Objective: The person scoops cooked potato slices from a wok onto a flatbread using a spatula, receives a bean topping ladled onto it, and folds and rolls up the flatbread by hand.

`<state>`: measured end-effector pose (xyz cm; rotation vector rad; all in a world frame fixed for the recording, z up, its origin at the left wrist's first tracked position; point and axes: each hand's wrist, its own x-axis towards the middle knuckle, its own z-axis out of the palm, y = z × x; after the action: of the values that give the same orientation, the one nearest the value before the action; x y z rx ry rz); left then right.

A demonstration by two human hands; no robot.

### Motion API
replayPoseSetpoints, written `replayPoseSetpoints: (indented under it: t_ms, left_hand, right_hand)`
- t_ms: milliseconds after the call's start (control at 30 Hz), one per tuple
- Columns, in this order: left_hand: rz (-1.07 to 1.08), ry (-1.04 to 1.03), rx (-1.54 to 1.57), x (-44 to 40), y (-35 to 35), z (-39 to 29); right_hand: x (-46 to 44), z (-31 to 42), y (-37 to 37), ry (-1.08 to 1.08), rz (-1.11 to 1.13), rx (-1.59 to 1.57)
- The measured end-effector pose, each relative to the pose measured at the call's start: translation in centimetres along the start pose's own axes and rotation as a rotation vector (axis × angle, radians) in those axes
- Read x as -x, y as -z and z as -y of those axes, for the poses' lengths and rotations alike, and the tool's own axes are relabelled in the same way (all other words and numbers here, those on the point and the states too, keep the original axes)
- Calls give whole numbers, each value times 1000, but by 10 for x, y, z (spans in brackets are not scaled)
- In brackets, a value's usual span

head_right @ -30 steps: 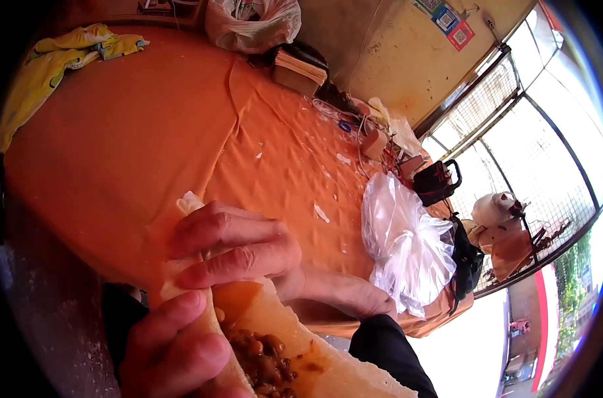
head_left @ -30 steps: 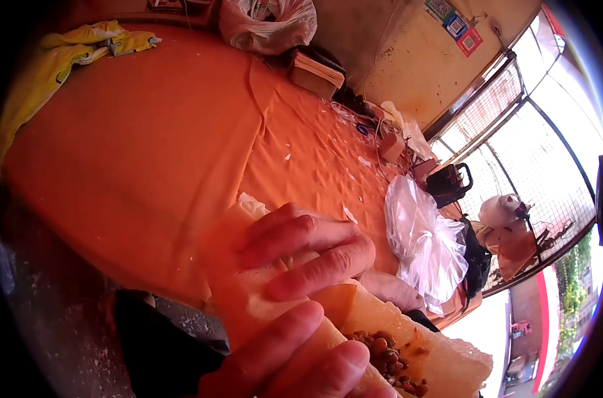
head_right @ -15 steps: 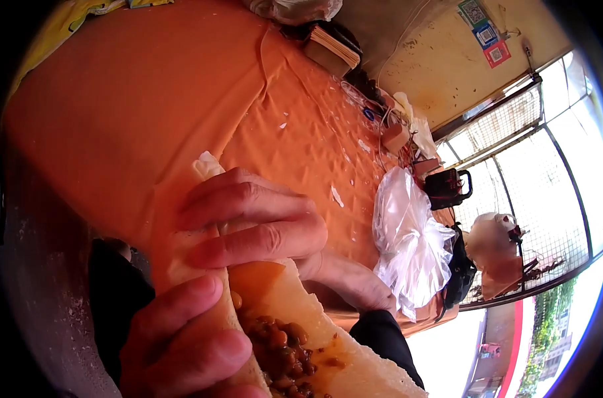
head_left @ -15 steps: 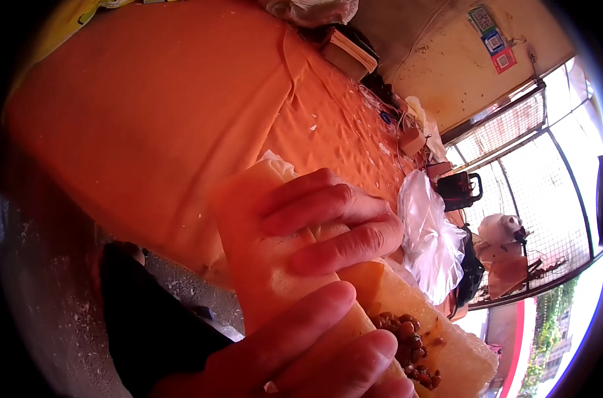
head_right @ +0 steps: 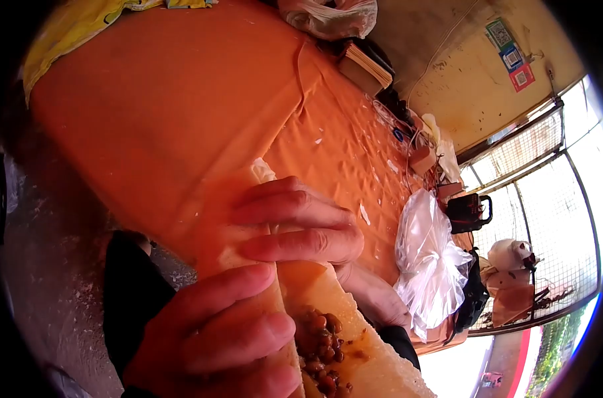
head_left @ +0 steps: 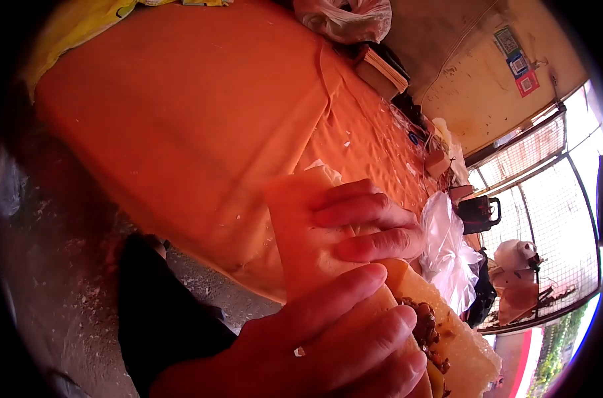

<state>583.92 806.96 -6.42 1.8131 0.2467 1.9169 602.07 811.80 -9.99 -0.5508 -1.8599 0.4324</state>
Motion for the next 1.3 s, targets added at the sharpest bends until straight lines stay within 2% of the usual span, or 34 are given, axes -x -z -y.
replayPoseSetpoints:
  t_ms: [100,267,433,767,967,1067,1133,1200,1300]
  left_hand:
    - [22,73,140,2,10,2]
    - [59,108,94,5,13,1]
    - [3,12,133,6,10,14]
    - [29,37,169,2,12,14]
    - [-59,11,132,15,6,36]
    - [-32,15,202,19,13,55]
    - [-41,152,374,23,19,62]
    - [-66,407,590,29,24,59]
    - [-121,527,750,32,26,74]
  right_hand:
    - [-2,0,3,0,-10,9]
    - [-4,-3,9,-13,-26,29]
    - [-8,-4,13,-31,-23,38]
    - [-10,-1,11,-34,-27,47]
    - [-9,-1,3,-50,-34,63]
    - [-7,0,1,-74,-45,93]
    - [-6,-1,1,-93,-50,118]
    - [-5,0,2,-114,-55,152]
    - [-4,4,5,-130,-25,230]
